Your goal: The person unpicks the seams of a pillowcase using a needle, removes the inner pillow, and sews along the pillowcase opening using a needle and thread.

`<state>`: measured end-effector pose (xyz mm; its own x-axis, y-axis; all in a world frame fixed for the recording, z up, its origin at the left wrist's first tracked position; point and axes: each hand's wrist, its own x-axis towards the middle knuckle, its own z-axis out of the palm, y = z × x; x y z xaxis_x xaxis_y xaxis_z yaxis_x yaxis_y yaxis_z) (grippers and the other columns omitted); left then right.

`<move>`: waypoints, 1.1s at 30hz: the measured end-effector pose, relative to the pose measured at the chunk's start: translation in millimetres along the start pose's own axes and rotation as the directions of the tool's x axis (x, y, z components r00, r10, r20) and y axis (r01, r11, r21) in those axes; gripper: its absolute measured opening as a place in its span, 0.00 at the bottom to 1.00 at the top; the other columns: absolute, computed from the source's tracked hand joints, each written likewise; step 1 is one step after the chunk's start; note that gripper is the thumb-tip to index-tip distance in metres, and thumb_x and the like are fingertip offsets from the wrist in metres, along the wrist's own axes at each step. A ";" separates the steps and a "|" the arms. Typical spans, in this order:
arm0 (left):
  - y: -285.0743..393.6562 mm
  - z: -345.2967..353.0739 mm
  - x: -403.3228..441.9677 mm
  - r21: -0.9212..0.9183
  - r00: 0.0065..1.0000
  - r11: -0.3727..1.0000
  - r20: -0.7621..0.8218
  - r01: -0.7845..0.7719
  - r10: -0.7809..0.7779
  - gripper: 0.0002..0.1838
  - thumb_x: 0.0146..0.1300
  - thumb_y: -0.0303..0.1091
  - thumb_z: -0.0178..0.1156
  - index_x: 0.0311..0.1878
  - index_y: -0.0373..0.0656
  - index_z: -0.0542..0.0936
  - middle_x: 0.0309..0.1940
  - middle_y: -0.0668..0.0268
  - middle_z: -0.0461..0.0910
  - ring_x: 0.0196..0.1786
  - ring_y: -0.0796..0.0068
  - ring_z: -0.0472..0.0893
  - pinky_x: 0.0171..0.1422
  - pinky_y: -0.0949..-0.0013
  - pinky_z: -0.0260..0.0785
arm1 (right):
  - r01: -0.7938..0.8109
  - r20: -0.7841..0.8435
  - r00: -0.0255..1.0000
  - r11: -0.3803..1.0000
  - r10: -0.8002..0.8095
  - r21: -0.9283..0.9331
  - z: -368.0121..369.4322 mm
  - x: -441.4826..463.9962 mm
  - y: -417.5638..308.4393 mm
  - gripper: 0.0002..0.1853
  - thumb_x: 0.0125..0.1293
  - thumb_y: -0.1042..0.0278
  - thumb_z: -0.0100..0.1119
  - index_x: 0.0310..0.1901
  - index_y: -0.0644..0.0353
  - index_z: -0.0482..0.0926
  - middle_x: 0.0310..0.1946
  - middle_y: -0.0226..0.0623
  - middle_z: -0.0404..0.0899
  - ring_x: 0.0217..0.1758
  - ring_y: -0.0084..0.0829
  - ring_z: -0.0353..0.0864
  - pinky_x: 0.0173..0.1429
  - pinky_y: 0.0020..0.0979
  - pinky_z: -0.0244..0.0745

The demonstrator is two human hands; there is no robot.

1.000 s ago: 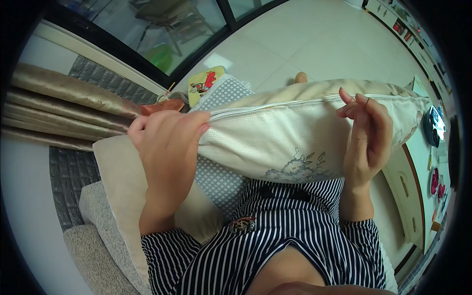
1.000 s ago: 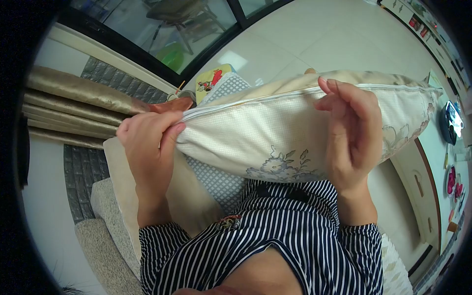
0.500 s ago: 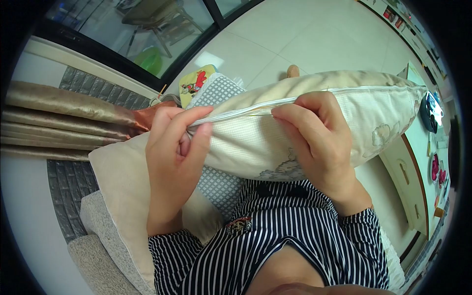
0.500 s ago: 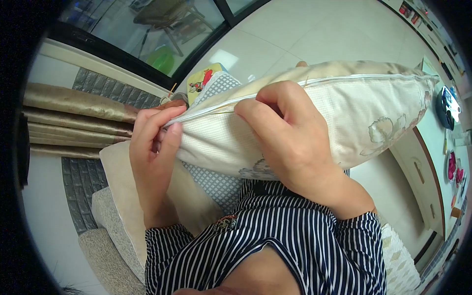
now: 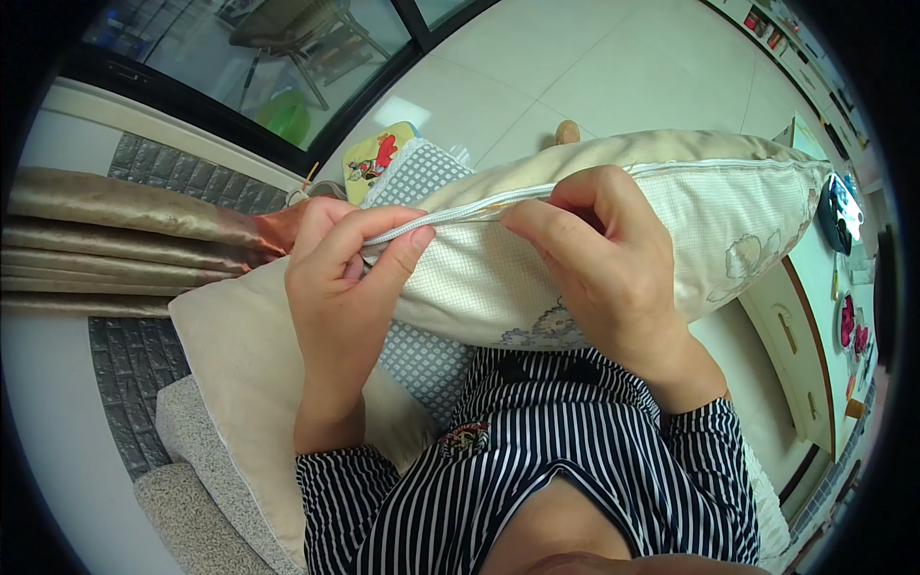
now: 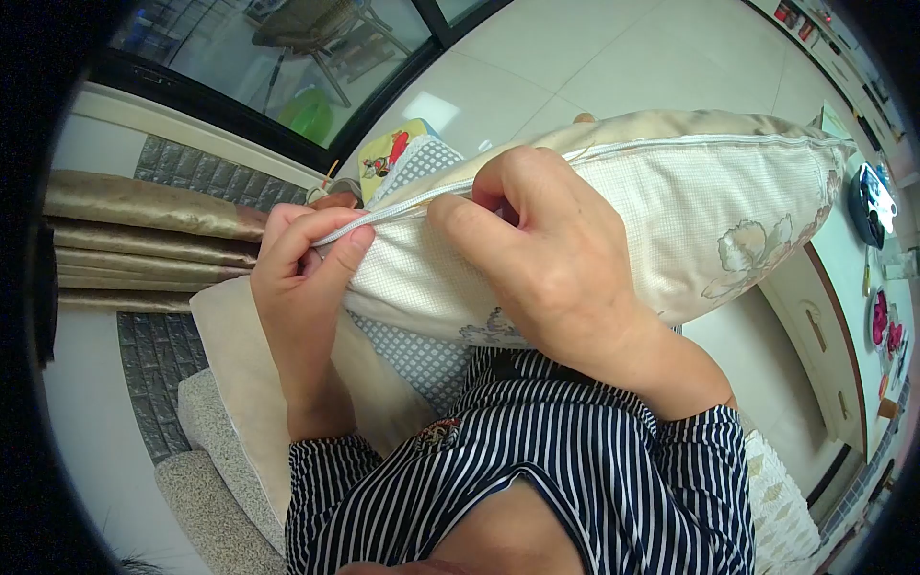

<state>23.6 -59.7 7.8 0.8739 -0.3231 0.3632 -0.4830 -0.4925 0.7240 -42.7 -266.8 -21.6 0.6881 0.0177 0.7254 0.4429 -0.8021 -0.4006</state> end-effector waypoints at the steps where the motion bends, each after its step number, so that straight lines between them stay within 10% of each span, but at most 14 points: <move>1: -0.8 -0.1 0.1 -0.006 1.000 1.000 0.000 -0.010 0.010 0.10 0.58 0.26 0.73 0.43 0.43 0.89 0.33 0.78 0.69 0.28 0.89 0.59 0.30 0.82 0.52 | -0.002 0.003 1.000 1.000 0.002 0.004 0.2 0.7 -0.3 0.14 0.52 0.81 0.71 0.42 0.61 0.86 0.33 0.35 0.74 0.31 0.28 0.75 0.31 0.26 0.72; 33: 1.1 6.7 -3.7 -0.078 1.000 0.997 -0.006 -0.030 0.029 0.08 0.58 0.21 0.71 0.42 0.40 0.87 0.36 0.72 0.72 0.35 0.85 0.70 0.37 0.80 0.62 | -0.045 0.090 0.995 0.999 0.047 -0.021 -5.7 -0.8 -20.3 0.15 0.53 0.81 0.69 0.44 0.62 0.85 0.30 0.36 0.75 0.30 0.31 0.77 0.29 0.30 0.73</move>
<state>19.5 -64.4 3.4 0.8597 -0.3323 0.3879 -0.5029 -0.4182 0.7564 -55.5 -253.9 -10.8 0.7569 0.0337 0.6527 0.3995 -0.8142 -0.4212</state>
